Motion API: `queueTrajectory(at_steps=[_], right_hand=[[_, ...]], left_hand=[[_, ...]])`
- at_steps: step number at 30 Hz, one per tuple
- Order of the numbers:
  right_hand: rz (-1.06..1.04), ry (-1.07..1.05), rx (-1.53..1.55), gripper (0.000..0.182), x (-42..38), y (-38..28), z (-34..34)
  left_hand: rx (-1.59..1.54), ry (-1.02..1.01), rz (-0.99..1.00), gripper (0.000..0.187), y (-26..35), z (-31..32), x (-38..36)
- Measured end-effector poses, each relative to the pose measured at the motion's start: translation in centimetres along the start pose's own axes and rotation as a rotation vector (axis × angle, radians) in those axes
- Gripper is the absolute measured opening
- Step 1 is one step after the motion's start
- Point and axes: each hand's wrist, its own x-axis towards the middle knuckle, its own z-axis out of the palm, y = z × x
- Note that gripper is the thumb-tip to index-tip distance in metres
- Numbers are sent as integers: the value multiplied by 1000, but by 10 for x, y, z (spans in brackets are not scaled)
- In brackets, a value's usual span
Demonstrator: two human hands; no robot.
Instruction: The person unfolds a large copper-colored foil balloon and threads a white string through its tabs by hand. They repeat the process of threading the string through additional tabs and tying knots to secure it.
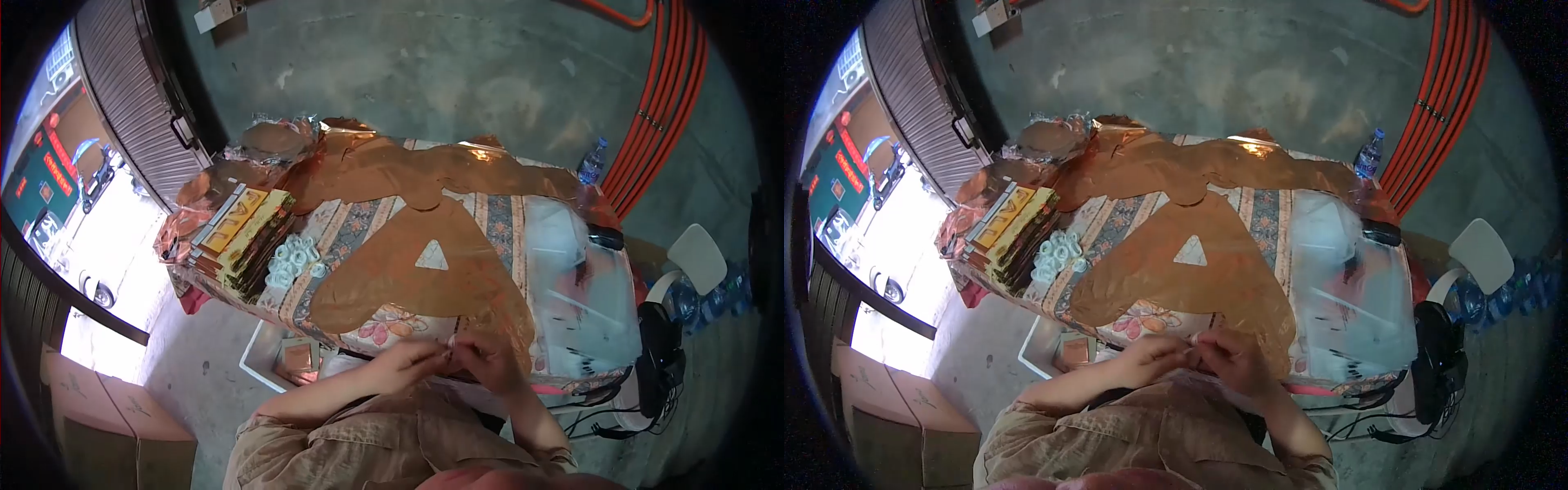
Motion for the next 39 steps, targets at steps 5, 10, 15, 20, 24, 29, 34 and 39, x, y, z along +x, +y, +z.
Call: queueTrajectory(at_steps=[5, 10, 15, 20, 24, 29, 34, 39], right_hand=[[282, -305, 322, 16, -12, -4, -2], [289, -145, 409, 19, -9, -7, -1], [12, 60, -82, 19, -7, 13, 5], [181, -245, -69, 18, -21, 16, -9], [318, -84, 385, 9, -15, -6, 6], [168, 32, -121, 10, -18, 12, 5], [316, -105, 125, 11, -17, -4, 1], [406, 86, 261, 12, -16, 2, 7]], left_hand=[[-137, 9, -34, 16, -2, -2, 2], [-290, 40, -187, 19, -11, 6, 6], [-100, -39, -6, 20, 7, 2, 6], [-64, 42, -25, 18, 1, -8, 5], [16, 28, 39, 18, -1, 3, 9], [-24, 49, 74, 22, 4, 0, 7], [-56, 104, 1, 21, -2, 1, 7], [-7, -55, 78, 15, 7, 5, 5]])
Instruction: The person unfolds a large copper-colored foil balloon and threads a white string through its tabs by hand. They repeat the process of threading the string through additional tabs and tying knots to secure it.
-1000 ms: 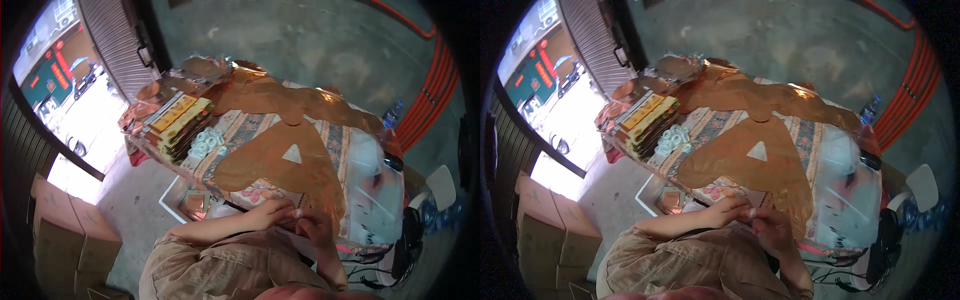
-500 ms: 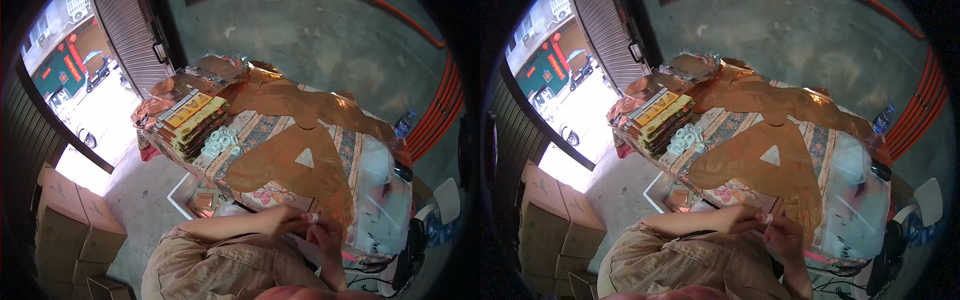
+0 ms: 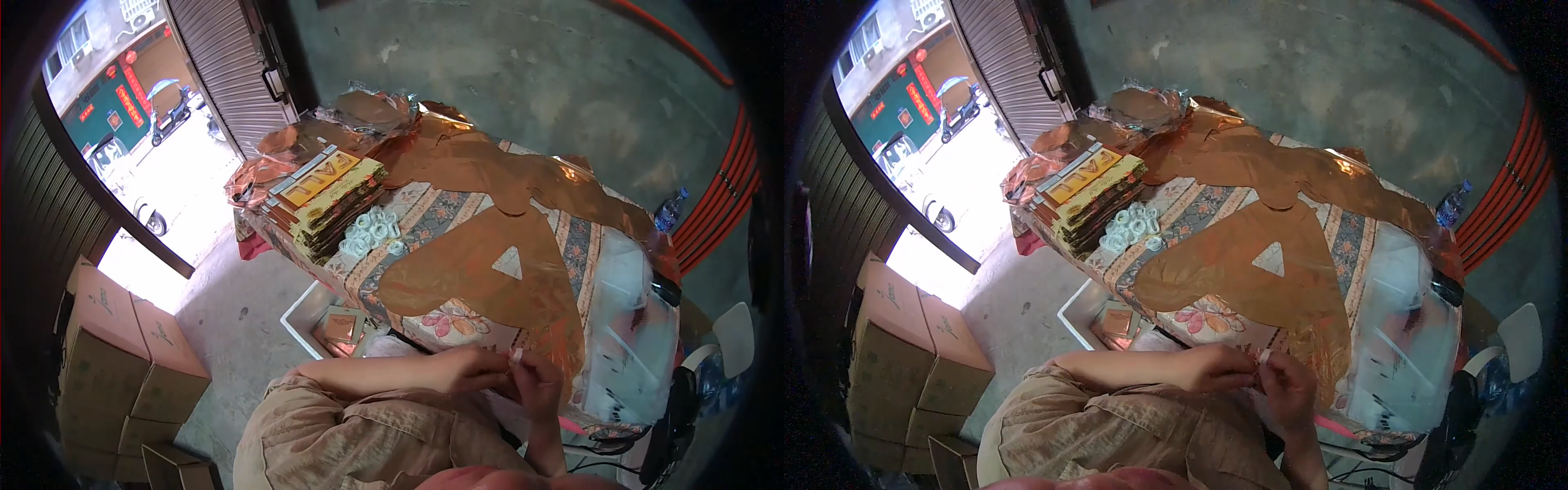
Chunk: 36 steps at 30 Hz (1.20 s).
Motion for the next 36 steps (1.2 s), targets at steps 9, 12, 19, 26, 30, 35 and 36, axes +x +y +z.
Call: queueTrajectory(at_steps=[9, 12, 19, 26, 30, 35, 36], right_hand=[[-213, -69, -557, 5, 2, 6, -7], [-129, -206, -317, 5, 0, 4, -4], [-55, -24, 177, 5, 2, 7, 1], [-19, 111, 48, 6, 6, 20, -9], [-37, 0, -37, 6, 5, 20, 0], [-7, 32, 79, 7, 1, 7, 8], [-2, 42, 78, 7, 1, 9, 6]], left_hand=[[135, 141, -21, 16, -4, -7, 0], [109, 145, -57, 15, -6, -6, 0], [-106, 131, -86, 14, -2, 8, 0], [285, 285, 135, 11, 3, 1, -6], [388, 398, 289, 20, 8, 0, -2], [295, 344, 224, 24, 2, 3, -2], [258, 344, 190, 23, -2, 3, -3]])
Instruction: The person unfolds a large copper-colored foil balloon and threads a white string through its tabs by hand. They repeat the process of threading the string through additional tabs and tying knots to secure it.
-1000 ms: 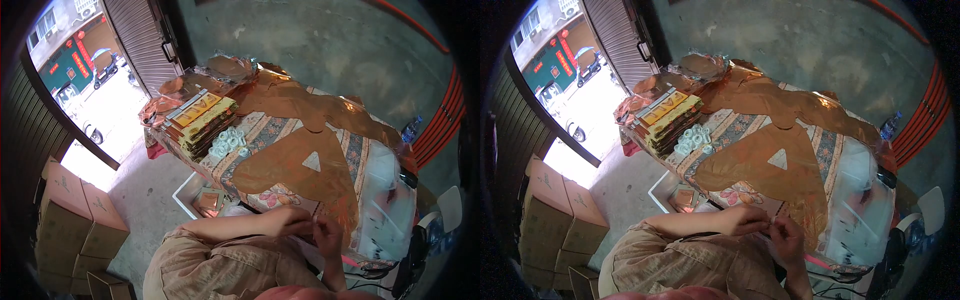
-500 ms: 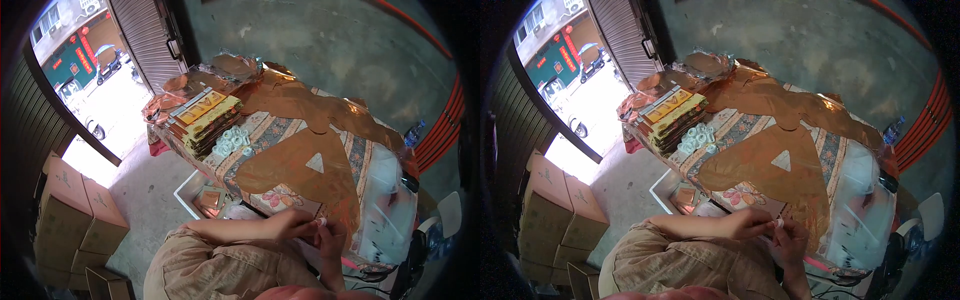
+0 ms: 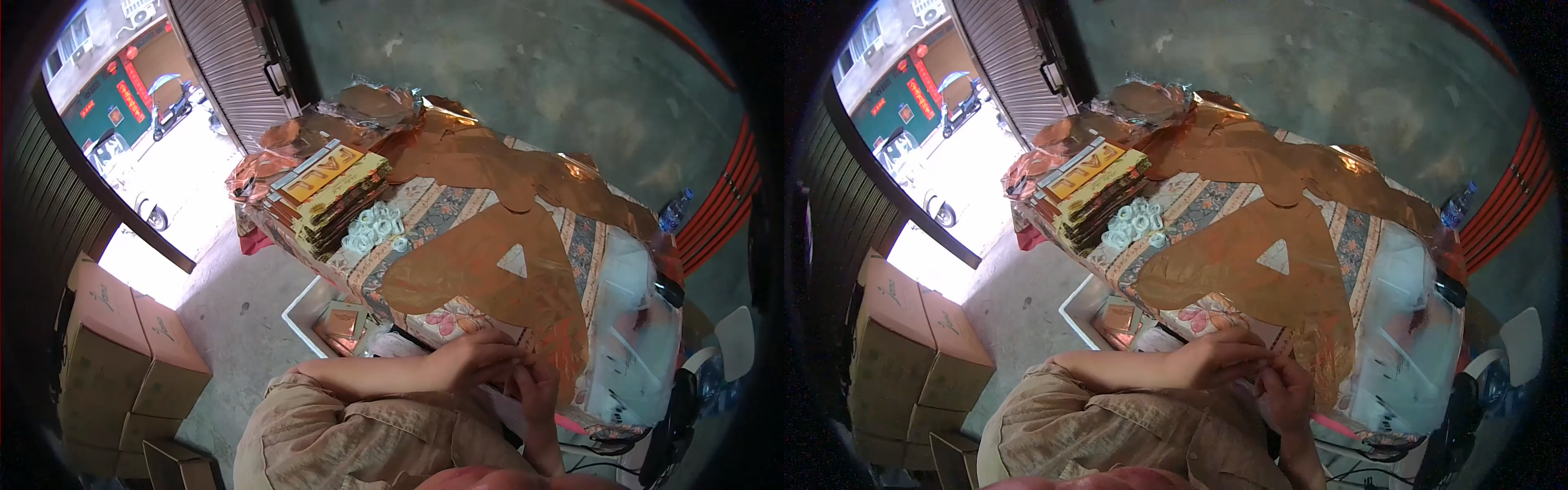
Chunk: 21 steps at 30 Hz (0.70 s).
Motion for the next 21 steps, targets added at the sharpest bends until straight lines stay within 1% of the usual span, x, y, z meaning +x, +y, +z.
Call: queueTrajectory(at_steps=[1, 2, 3, 4, 5, 7, 8, 9, 11, 12, 14, 15, 17, 18, 20, 21], right_hand=[[-6, -51, -107, 8, 1, 4, -3], [-11, -99, -215, 9, 1, 6, -6], [-8, -85, -216, 9, 0, 5, -5], [43, -78, -151, 10, -1, 4, -1], [95, -71, -86, 10, -2, 3, 1], [138, -77, -67, 10, -1, 9, -3], [178, -95, -47, 11, -1, 14, -4], [192, -82, -44, 11, -3, 20, -5], [220, -61, 243, 12, -3, 26, -5], [226, -56, 243, 12, -4, 26, -5], [244, -3, 273, 14, -4, 25, -4], [255, 6, 273, 14, -7, 19, -2], [54, -11, 158, 14, -14, 4, 3], [67, -8, 157, 14, -16, 9, -2], [20, -377, 78, 18, -18, 21, -17], [25, -376, 77, 18, -17, 23, -16]], left_hand=[[-30, -2, -37, 23, -2, 0, -1], [-42, -10, -35, 23, -2, -2, -1], [-55, -69, -53, 23, -2, -7, 1], [-68, -129, -73, 23, -2, -10, 1], [-79, -139, -75, 23, -3, -11, 0], [54, -150, -10, 24, -7, -10, -2], [23, -166, -13, 14, -8, -10, -2], [7, -176, -21, 14, -8, -9, -4], [170, -190, -31, 16, -7, -9, -5], [163, -193, -34, 16, -10, -8, -7], [256, -117, 69, 18, -16, -6, -12], [245, -122, 62, 18, -16, -9, -13], [285, -64, 3, 11, -11, -30, -7], [345, -29, -35, 10, -9, -41, -6], [473, 63, -140, 9, -13, -71, -9], [537, 114, -208, 9, -20, -88, -10]])
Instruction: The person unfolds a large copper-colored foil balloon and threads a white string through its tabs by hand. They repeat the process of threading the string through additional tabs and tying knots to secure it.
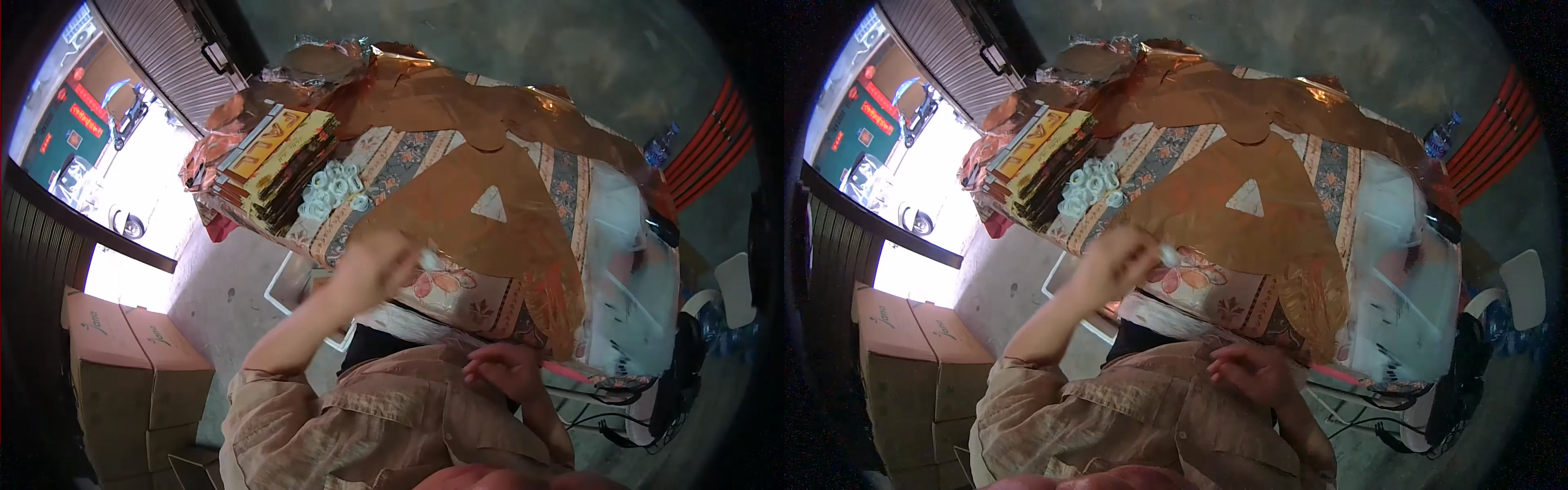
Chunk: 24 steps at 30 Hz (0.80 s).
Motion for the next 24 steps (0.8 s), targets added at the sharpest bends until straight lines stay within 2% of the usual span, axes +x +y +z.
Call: queueTrajectory(at_steps=[2, 4, 6, 8, 9, 11, 12, 14, 17, 20, 22, 23, 24], right_hand=[[123, -233, -554, 24, 3, 3, 5], [145, -223, -492, 26, 7, 32, 6], [157, -211, -435, 28, 21, 71, -1], [-181, -188, -794, 29, 42, 112, -10], [-183, -199, -791, 29, 47, 129, -14], [-118, -92, -1061, 30, 54, 145, -17], [-122, -100, -1060, 30, 56, 149, -20], [382, -224, -793, 26, 63, 145, -19], [263, -291, -892, 26, 64, 158, -24], [299, -287, -804, 24, 63, 159, -23], [306, -309, -841, 22, 65, 153, -20], [312, -327, -877, 20, 66, 150, -18], [309, -331, -877, 20, 67, 146, -16]], left_hand=[[206, 181, -106, 10, -28, -20, 6], [540, 272, -29, 11, -52, -42, 13], [623, 233, -53, 11, -67, -49, 14], [716, 203, -86, 12, -81, -48, 7], [734, 141, -113, 12, -90, -41, 3], [759, 24, -222, 13, -87, -40, 1], [763, 27, -229, 13, -81, -42, 0], [702, 199, -77, 16, -69, -48, -3], [650, 189, -122, 18, -49, -52, -17], [577, 161, -175, 20, -27, -50, -28], [322, 37, -221, 16, -17, -45, -36], [324, 40, -222, 16, -13, -45, -39], [41, -192, -256, 17, -8, -45, -42]])
